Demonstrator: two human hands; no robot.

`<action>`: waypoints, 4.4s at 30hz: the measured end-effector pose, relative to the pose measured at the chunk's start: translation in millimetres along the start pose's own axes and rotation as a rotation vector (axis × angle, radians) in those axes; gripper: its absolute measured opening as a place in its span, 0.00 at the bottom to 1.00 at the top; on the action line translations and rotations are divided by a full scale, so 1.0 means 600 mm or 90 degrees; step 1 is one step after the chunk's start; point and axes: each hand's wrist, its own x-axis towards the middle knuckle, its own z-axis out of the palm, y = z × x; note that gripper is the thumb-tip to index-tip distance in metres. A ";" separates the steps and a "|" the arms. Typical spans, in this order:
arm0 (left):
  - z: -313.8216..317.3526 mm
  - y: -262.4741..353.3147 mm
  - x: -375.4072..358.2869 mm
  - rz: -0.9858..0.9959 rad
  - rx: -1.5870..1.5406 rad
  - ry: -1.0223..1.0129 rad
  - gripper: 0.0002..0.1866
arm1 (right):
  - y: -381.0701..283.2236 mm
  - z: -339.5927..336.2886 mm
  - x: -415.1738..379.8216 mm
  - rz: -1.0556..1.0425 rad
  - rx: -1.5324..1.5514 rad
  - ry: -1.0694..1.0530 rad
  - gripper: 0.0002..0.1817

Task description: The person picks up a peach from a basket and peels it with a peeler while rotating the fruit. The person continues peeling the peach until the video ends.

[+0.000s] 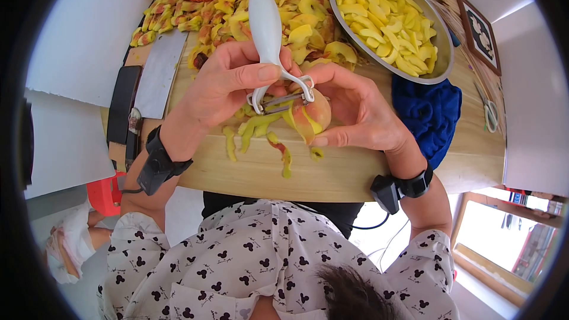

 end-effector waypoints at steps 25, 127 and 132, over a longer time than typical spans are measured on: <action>-0.013 -0.009 0.009 0.033 -0.078 0.096 0.15 | 0.003 -0.002 -0.002 0.022 0.033 0.041 0.37; 0.020 -0.013 0.003 -0.006 -0.088 0.106 0.13 | 0.014 -0.001 -0.017 -0.077 -0.006 0.057 0.31; 0.015 -0.018 0.004 -0.009 -0.117 0.112 0.12 | 0.014 0.000 -0.019 -0.079 0.016 0.057 0.31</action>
